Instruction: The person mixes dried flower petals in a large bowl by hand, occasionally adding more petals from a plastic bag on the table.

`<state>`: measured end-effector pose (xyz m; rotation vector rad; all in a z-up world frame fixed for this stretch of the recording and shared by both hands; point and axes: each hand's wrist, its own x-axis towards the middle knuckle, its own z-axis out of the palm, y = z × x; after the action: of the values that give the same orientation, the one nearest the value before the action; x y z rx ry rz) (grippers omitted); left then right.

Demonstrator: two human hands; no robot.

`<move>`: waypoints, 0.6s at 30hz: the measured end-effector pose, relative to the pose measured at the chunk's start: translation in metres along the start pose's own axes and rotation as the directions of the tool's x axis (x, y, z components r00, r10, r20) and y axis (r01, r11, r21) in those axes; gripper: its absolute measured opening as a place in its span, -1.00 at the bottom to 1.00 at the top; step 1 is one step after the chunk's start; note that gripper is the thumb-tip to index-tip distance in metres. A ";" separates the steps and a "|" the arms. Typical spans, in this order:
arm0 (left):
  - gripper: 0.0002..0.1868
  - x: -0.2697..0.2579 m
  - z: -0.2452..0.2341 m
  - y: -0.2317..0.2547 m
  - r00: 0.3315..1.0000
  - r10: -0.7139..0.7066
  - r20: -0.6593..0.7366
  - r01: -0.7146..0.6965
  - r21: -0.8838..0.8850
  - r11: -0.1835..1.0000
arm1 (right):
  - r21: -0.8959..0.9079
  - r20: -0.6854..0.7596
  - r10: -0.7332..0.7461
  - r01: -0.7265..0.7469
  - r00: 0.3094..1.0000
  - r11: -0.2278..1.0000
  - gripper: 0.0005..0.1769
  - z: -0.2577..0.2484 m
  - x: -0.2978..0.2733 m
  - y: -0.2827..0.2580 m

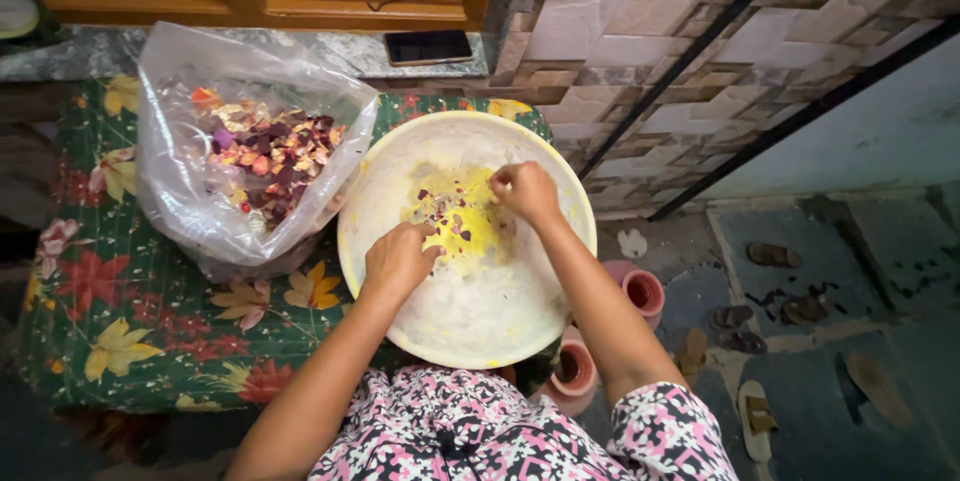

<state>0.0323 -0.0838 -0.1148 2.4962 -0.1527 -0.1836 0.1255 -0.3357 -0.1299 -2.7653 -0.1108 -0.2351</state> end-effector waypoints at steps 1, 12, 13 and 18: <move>-0.63 -0.001 -0.003 -0.002 1.000 0.004 -0.026 -0.004 -0.018 1.000 | 0.138 -0.025 -0.031 0.034 0.999 0.990 -0.80 -0.015 0.005 -0.009; -0.64 -0.030 -0.037 -0.015 0.984 -0.054 -0.167 0.043 -0.074 0.996 | 0.531 -0.484 -0.326 0.569 0.812 0.629 -0.83 -0.083 0.041 -0.207; -0.63 -0.030 -0.039 -0.015 0.983 -0.062 -0.171 0.048 -0.085 0.995 | 0.397 -0.414 -0.440 0.593 0.797 0.701 -0.73 -0.069 0.049 -0.222; -0.64 -0.031 -0.042 -0.025 0.974 -0.063 -0.216 0.040 -0.106 0.994 | 0.298 -0.390 -0.488 0.609 0.781 0.735 -0.64 -0.048 0.048 -0.217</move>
<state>0.0105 -0.0351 -0.0936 2.4009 0.0129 0.0625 0.1427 -0.1485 -0.0012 -2.1725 -0.8256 -0.6825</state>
